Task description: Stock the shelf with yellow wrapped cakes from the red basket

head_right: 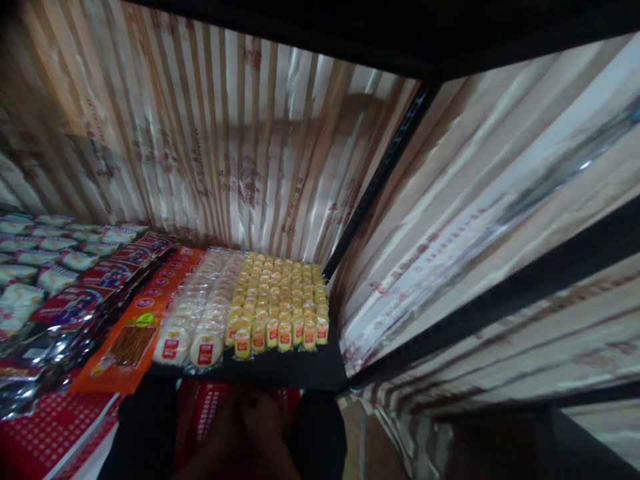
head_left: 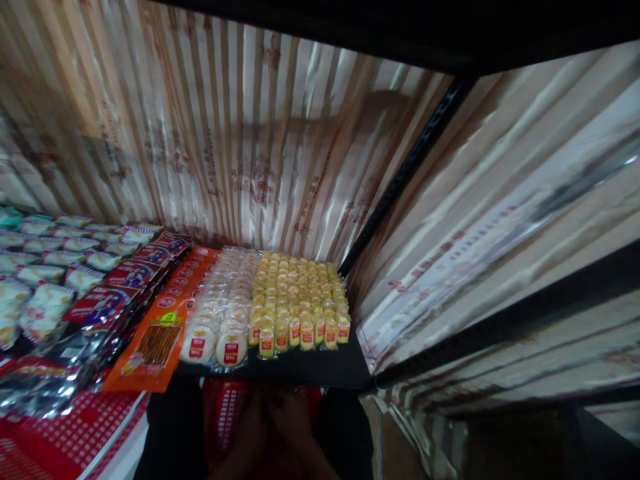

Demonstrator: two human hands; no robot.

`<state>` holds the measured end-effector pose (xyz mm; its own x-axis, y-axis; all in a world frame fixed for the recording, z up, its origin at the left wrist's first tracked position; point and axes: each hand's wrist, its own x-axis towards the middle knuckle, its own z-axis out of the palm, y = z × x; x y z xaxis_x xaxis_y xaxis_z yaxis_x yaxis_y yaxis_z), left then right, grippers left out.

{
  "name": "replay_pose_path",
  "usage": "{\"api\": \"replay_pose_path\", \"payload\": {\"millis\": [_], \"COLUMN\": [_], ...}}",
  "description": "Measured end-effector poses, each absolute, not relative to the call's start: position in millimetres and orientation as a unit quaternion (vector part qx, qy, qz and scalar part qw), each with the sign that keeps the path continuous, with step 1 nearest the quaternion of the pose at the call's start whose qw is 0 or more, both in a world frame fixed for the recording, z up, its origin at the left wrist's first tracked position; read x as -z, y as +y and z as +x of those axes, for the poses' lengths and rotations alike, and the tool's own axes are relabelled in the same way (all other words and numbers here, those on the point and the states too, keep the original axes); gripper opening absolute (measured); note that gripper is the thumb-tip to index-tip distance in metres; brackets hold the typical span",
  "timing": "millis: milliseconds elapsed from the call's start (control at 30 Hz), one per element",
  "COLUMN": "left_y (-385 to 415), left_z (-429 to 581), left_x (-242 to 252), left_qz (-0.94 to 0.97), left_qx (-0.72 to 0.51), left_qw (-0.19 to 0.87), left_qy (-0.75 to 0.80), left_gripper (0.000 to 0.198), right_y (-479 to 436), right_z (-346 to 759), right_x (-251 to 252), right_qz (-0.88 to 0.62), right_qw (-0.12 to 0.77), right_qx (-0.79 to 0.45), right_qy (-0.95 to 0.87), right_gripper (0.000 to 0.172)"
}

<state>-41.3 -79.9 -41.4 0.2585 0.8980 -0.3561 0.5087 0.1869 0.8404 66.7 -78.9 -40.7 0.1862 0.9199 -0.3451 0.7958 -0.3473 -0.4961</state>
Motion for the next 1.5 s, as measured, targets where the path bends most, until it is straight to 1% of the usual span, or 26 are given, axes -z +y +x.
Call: {"api": "replay_pose_path", "payload": {"millis": [100, 233, 367, 467, 600, 700, 867, 1000, 1233, 1333, 1500], "left_y": [-84, -83, -78, -71, -59, -51, -37, -22, 13, 35, 73], "left_z": [-44, -47, -46, -41, -30, -20, 0, 23, 71, 94, 128], "left_x": [45, 31, 1, -18, -33, -44, -61, -74, -96, -106, -128], "left_qz": [0.623, 0.66, 0.683, 0.704, 0.715, 0.715, 0.729, 0.746, 0.776, 0.78, 0.791], "left_qx": [-0.215, -0.218, -0.251, -0.265, -0.288, -0.298, -0.307, -0.32, -0.336, -0.356, -0.38], "left_qw": [0.472, 0.441, 0.443, 0.417, 0.405, 0.398, 0.393, 0.375, 0.327, 0.316, 0.288], "left_qy": [0.585, 0.568, 0.524, 0.511, 0.492, 0.491, 0.47, 0.447, 0.422, 0.405, 0.383], "left_gripper": [0.032, 0.018, 0.016, 0.016, 0.016, 0.02, 0.023, 0.023, 0.023, 0.024, 0.022], "right_y": [-84, -85, -86, -87, -89, -90, -91, -90, -67, -50, -20], "right_z": [69, 74, 83, 90, 99, 107, 119, 128, 156, 169, 190], "right_x": [23, 5, -12, -26, -40, -45, -43, -43, -53, -53, -38], "right_qz": [-0.761, -0.759, -0.728, -0.702, -0.664, -0.645, -0.657, -0.662, -0.681, -0.69, -0.717], "right_qw": [0.091, 0.129, 0.219, 0.294, 0.385, 0.433, 0.459, 0.484, 0.486, 0.491, 0.508], "right_qx": [-0.303, -0.282, -0.298, -0.302, -0.297, -0.282, -0.209, -0.111, 0.047, 0.074, 0.057], "right_qy": [-0.566, -0.573, -0.578, -0.574, -0.568, -0.563, -0.561, -0.561, -0.546, -0.527, -0.474], "right_gripper": [0.021, 0.018, 0.018, 0.017, 0.019, 0.02, 0.017, 0.024, 0.034, 0.04, 0.05]}}
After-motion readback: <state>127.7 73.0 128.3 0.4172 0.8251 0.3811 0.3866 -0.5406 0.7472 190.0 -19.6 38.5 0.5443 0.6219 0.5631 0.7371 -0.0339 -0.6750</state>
